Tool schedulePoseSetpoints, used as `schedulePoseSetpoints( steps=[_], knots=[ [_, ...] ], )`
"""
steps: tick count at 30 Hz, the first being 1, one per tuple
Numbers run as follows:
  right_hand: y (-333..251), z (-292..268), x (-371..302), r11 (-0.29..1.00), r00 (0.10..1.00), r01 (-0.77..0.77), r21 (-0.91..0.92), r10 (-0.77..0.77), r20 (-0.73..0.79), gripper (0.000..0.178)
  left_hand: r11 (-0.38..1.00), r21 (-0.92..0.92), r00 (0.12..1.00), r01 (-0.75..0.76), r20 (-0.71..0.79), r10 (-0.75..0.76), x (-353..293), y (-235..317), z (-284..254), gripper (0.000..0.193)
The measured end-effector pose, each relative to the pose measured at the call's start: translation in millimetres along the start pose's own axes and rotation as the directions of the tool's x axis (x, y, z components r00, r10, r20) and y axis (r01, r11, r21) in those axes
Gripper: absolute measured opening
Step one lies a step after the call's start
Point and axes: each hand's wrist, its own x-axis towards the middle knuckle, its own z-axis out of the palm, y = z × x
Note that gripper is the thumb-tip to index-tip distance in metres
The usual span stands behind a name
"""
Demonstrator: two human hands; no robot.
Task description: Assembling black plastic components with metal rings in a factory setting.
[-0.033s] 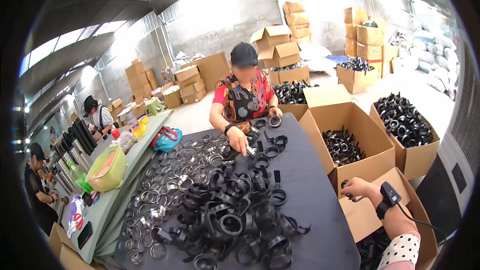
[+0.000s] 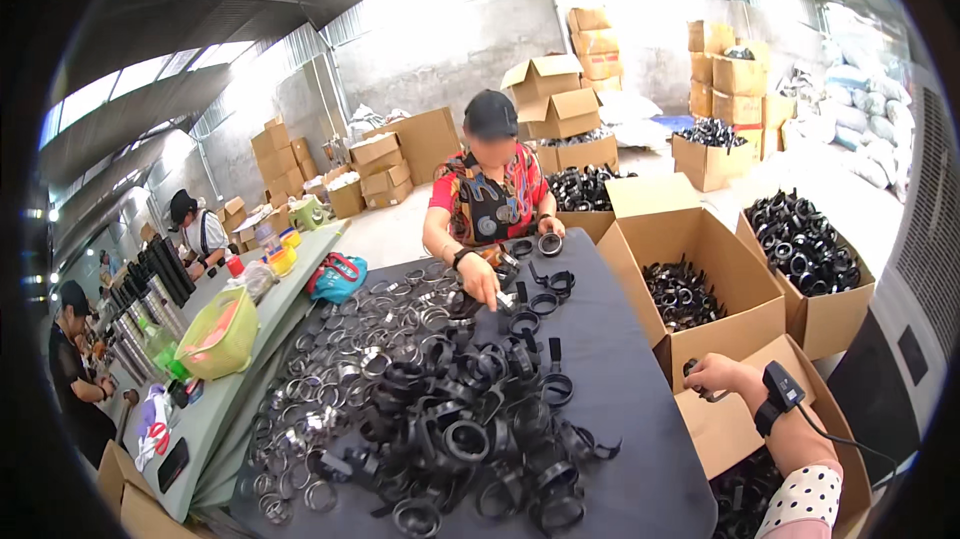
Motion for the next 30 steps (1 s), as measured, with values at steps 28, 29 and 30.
schedulePoseSetpoints(
  steps=[28,29,30],
  knots=[
    [-112,99,-340,0.830,0.812,0.558,-0.003,-0.547,-0.201,0.027,0.905,0.419,0.759,-0.080,-0.563,0.328,-115,48,228,0.036],
    [-108,114,-324,0.820,0.809,0.570,0.056,-0.548,-0.212,0.029,0.908,0.408,0.769,-0.094,-0.550,0.327,-108,36,220,0.036],
    [-113,130,-307,0.796,0.785,0.605,0.039,-0.587,-0.199,0.031,0.938,0.329,0.813,-0.106,-0.515,0.273,-103,28,220,0.048]
  ],
)
